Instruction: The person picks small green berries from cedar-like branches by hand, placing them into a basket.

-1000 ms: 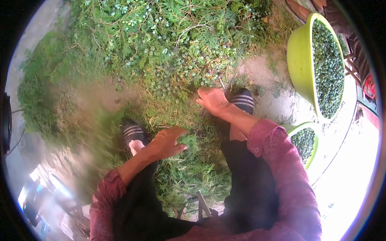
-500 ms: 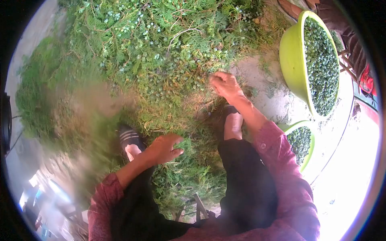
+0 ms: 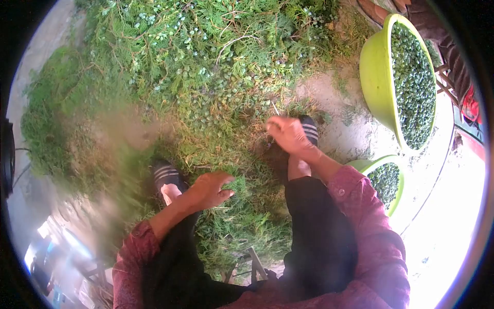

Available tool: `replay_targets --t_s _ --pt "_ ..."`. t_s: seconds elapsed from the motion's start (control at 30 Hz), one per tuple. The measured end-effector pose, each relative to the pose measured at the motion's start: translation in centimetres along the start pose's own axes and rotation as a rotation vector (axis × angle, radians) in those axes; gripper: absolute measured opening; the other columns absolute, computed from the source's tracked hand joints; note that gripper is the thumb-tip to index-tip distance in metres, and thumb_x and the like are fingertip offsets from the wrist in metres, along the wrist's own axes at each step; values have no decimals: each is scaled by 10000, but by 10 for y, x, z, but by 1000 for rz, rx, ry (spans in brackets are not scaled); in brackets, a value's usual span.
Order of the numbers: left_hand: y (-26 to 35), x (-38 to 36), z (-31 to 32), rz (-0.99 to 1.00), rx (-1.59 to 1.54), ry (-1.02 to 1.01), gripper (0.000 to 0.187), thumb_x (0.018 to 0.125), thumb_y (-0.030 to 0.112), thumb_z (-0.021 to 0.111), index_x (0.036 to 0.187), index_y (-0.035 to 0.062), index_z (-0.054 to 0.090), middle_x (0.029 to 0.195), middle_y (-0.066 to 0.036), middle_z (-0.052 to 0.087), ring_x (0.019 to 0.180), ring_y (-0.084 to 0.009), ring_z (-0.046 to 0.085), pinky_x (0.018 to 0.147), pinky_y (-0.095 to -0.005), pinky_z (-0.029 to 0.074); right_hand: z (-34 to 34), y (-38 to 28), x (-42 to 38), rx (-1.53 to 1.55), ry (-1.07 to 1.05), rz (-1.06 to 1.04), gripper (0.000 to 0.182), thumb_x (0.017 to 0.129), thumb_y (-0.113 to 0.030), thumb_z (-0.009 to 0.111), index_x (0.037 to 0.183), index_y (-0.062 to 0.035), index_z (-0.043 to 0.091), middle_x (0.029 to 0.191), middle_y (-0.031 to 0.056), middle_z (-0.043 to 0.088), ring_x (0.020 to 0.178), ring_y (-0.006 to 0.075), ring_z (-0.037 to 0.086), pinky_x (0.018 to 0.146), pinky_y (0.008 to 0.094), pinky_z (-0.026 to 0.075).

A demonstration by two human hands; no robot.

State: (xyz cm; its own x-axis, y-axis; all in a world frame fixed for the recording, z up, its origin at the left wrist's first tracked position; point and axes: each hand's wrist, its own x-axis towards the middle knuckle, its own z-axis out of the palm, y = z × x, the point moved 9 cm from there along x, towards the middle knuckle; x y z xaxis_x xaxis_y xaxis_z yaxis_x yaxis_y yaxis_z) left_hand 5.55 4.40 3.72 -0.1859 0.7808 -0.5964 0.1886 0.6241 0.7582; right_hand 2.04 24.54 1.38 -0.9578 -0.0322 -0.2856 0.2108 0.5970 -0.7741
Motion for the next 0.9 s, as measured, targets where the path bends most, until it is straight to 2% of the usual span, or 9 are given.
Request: replay_targets --t_s 0.1,0.27,0.47,0.6,0.67,0.7,0.77,0.83,0.9 --pt "-1 0 2 2 26 10 396 794 291 584 1089 35 518 1058 -170 537 992 -341 522 840 -429 419 -27 24 16 11 160 194 176 816 -187 605 920 -46 606 711 111 599 620 111 548 579 272 455" --pt "7 1 0 104 186 35 427 734 295 626 1064 43 528 1051 -150 535 970 -333 521 820 -423 437 -29 22 45 -337 253 88 277 778 -231 647 955 -36 557 740 158 606 650 267 601 596 343 469" --pt "3 -4 27 213 363 -54 527 675 297 677 1127 72 526 1164 -135 488 1064 -310 461 852 -424 424 -11 22 42 -316 117 213 370 784 -302 624 979 -22 478 821 198 611 767 372 595 658 430 468" --pt "-7 -11 57 244 416 -242 530 680 351 650 1116 71 537 1167 -133 489 1053 -306 469 838 -428 426 -3 24 42 -353 138 138 382 795 -318 616 938 10 481 801 176 616 710 303 612 620 386 479" --pt "-10 -11 63 232 438 -320 526 682 370 638 1104 71 543 1169 -134 490 1048 -306 474 831 -428 429 7 55 36 67 2 478 321 812 -295 603 900 -4 498 787 122 614 639 197 598 536 308 465" --pt "-10 -12 65 210 434 -376 523 679 381 635 1093 72 547 1171 -135 491 1045 -306 479 822 -430 433 -2 58 31 67 2 478 321 812 -295 603 900 -4 498 787 122 614 639 197 598 536 308 465" --pt "-14 -13 68 192 430 -426 520 677 391 631 1081 74 552 1174 -136 491 1041 -305 483 813 -432 436 9 67 7 1053 -137 720 226 813 -225 604 905 -59 481 723 57 544 513 112 458 427 241 339" --pt "-11 -12 61 260 339 -253 385 615 361 635 854 61 595 929 -108 549 931 -286 516 757 -439 440 -1 64 2 1054 -62 709 198 816 -216 597 883 -64 488 732 60 535 498 104 438 419 226 314" --pt "-15 -11 67 247 333 -253 402 617 370 636 870 60 595 938 -109 549 938 -288 514 767 -444 434 -9 57 5 1016 11 681 186 817 -201 597 865 -40 516 707 50 530 508 97 449 418 219 313"
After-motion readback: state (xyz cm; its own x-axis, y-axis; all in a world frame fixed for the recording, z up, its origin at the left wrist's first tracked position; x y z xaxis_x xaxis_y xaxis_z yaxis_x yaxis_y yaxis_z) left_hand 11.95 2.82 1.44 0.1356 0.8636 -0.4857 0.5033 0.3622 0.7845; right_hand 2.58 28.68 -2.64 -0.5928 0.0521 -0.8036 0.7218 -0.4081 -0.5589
